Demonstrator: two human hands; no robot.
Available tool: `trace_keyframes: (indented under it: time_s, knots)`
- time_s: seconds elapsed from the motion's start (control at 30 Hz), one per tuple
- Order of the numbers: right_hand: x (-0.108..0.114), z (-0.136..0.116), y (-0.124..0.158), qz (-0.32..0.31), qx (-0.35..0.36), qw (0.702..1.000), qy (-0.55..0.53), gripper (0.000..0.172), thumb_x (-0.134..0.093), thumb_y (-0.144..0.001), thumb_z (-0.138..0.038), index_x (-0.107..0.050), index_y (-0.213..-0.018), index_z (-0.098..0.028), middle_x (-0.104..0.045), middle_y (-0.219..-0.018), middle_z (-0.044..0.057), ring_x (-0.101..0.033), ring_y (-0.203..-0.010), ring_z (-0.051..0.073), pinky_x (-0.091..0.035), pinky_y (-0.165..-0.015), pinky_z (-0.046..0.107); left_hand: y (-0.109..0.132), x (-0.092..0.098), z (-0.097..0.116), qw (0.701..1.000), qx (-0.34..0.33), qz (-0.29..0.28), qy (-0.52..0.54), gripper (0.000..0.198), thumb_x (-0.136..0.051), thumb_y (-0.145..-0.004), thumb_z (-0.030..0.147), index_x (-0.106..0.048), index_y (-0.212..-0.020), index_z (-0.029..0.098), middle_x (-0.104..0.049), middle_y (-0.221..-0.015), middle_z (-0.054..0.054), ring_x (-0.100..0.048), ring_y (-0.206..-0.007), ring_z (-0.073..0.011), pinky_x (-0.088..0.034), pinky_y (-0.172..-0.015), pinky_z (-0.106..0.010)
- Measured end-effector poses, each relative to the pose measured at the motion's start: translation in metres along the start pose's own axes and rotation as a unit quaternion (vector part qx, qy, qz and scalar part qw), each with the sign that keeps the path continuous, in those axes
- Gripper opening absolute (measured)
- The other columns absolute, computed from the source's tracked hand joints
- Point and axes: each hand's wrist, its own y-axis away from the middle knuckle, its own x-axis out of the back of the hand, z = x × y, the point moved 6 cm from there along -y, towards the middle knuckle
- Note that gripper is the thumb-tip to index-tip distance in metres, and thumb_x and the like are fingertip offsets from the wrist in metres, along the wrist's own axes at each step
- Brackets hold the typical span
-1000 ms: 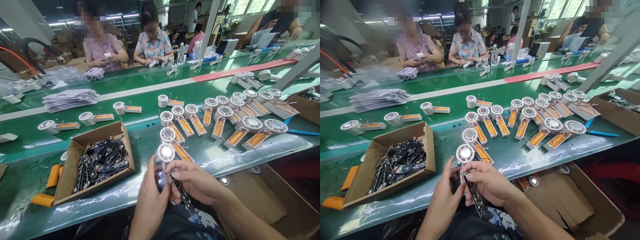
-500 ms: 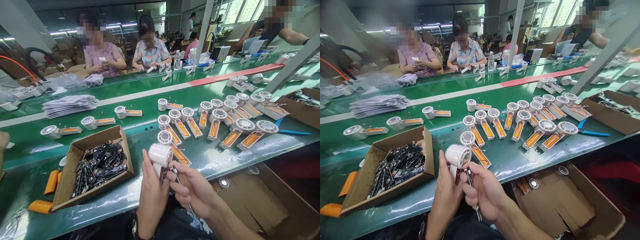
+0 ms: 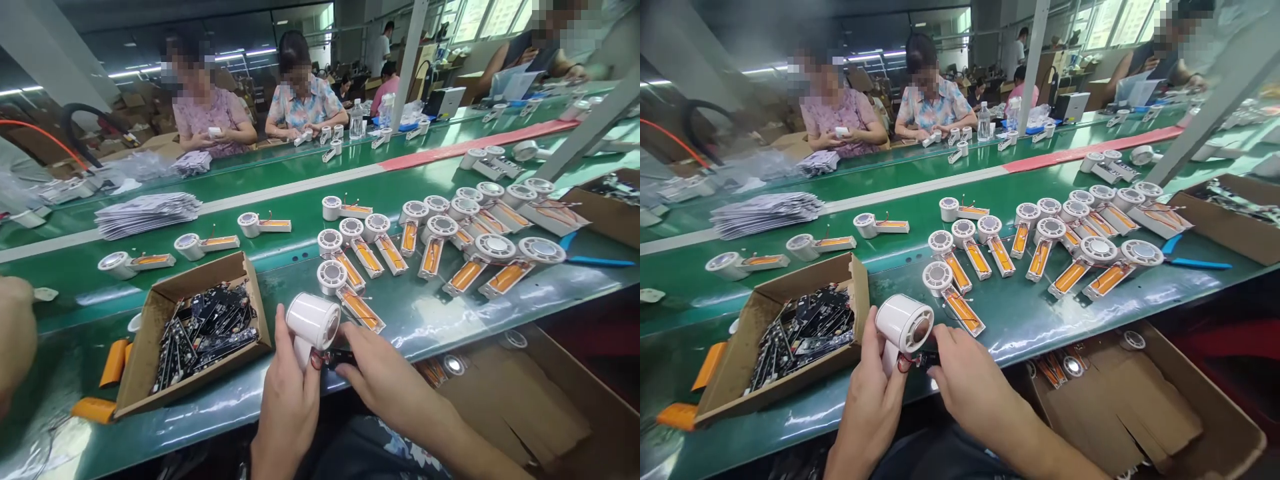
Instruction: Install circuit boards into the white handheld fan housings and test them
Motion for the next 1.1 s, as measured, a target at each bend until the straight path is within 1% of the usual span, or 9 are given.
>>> trace_keyframes:
  time_s: [0.13,0.23,0.33,0.43,0.57,0.67,0.87,0.97,1.1]
  knots:
    - [-0.001,0.002,-0.006,0.095,-0.025,0.995,-0.008,0.025,-0.046,-0.081,-0.006,-0.056,-0.101,-0.015,-0.067,-0.095,0.014,-0.062,-0.096,0.031,-0.048,-0.084,0.046,0.001,-0.012,-0.001,0.997,0.019,-0.007,0.072,0.073,-0.055,-0.09,0.034,-0.02,-0.153,0.024,-0.058,-0.138,-0.014,-0.062,-0.116,-0.0278,-0.049,-0.09,-0.035]
    - [-0.009,0.006,-0.012,0.1,-0.029,0.975,-0.194,0.019,-0.044,-0.08,-0.009,-0.059,-0.088,-0.017,-0.067,-0.084,0.008,-0.063,-0.082,0.024,-0.049,-0.078,0.039,0.0,-0.017,-0.003,0.983,0.047,-0.029,0.178,0.072,-0.058,-0.089,0.037,-0.024,-0.151,0.024,-0.056,-0.14,-0.012,-0.055,-0.126,-0.0265,-0.043,-0.101,-0.035]
    - [-0.028,0.014,-0.016,0.027,-0.071,0.868,-0.492,0.007,-0.059,-0.074,-0.018,-0.058,-0.081,-0.018,-0.065,-0.073,0.001,-0.06,-0.068,0.015,-0.05,-0.067,0.027,-0.001,-0.017,-0.008,0.949,0.091,-0.041,0.299,0.072,-0.061,-0.086,0.039,-0.028,-0.148,0.022,-0.059,-0.136,-0.013,-0.054,-0.127,-0.0275,-0.045,-0.101,-0.035]
    - [-0.042,0.018,-0.014,-0.041,-0.113,0.751,-0.649,0.031,-0.076,-0.063,-0.022,-0.059,-0.088,-0.016,-0.064,-0.068,-0.002,-0.053,-0.049,0.008,-0.045,-0.048,0.019,0.003,-0.016,-0.012,0.925,0.135,-0.033,0.352,0.068,-0.063,-0.085,0.038,-0.032,-0.143,0.021,-0.06,-0.133,-0.013,-0.057,-0.122,-0.028,-0.046,-0.099,-0.036]
    - [-0.047,0.017,-0.011,-0.12,-0.116,0.702,-0.692,0.036,-0.08,-0.062,-0.026,-0.056,-0.087,-0.017,-0.065,-0.072,-0.002,-0.047,-0.037,0.005,-0.034,-0.031,0.015,0.008,-0.016,-0.015,0.925,0.155,-0.003,0.348,0.061,-0.061,-0.085,0.033,-0.035,-0.139,0.023,-0.062,-0.128,-0.011,-0.059,-0.116,-0.0264,-0.042,-0.1,-0.037]
    - [-0.038,0.017,-0.008,-0.09,-0.094,0.744,-0.656,0.036,-0.078,-0.064,-0.024,-0.05,-0.086,-0.02,-0.069,-0.079,0.0,-0.053,-0.042,0.006,-0.038,-0.035,0.015,0.011,-0.018,-0.019,0.922,0.158,0.001,0.352,0.06,-0.059,-0.084,0.03,-0.036,-0.139,0.022,-0.062,-0.127,-0.01,-0.057,-0.119,-0.0262,-0.04,-0.103,-0.038]
    - [-0.008,-0.005,0.013,0.111,0.134,0.97,-0.17,0.023,-0.051,-0.085,-0.006,-0.054,-0.103,-0.021,-0.073,-0.094,0.004,-0.067,-0.082,0.018,-0.05,-0.072,0.028,0.006,-0.023,-0.02,0.906,0.13,-0.034,0.402,0.061,-0.06,-0.084,0.038,-0.039,-0.138,0.02,-0.066,-0.122,-0.011,-0.058,-0.119,-0.029,-0.043,-0.1,-0.039]
    - [-0.011,-0.024,0.024,0.162,0.253,0.951,0.08,0.026,-0.036,-0.096,-0.009,-0.055,-0.112,-0.017,-0.073,-0.096,0.008,-0.065,-0.072,0.019,-0.045,-0.063,0.03,0.003,-0.024,-0.018,0.909,0.13,-0.053,0.391,0.063,-0.064,-0.083,0.042,-0.039,-0.137,0.02,-0.066,-0.12,-0.011,-0.059,-0.117,-0.0277,-0.045,-0.098,-0.036]
    - [-0.015,-0.035,0.023,0.13,0.302,0.925,0.189,0.032,-0.026,-0.104,-0.015,-0.057,-0.108,-0.015,-0.074,-0.095,0.007,-0.061,-0.067,0.017,-0.04,-0.059,0.03,0.006,-0.022,-0.024,0.915,0.154,-0.085,0.363,0.062,-0.064,-0.082,0.044,-0.039,-0.132,0.019,-0.067,-0.118,-0.012,-0.06,-0.114,-0.0283,-0.044,-0.098,-0.038]
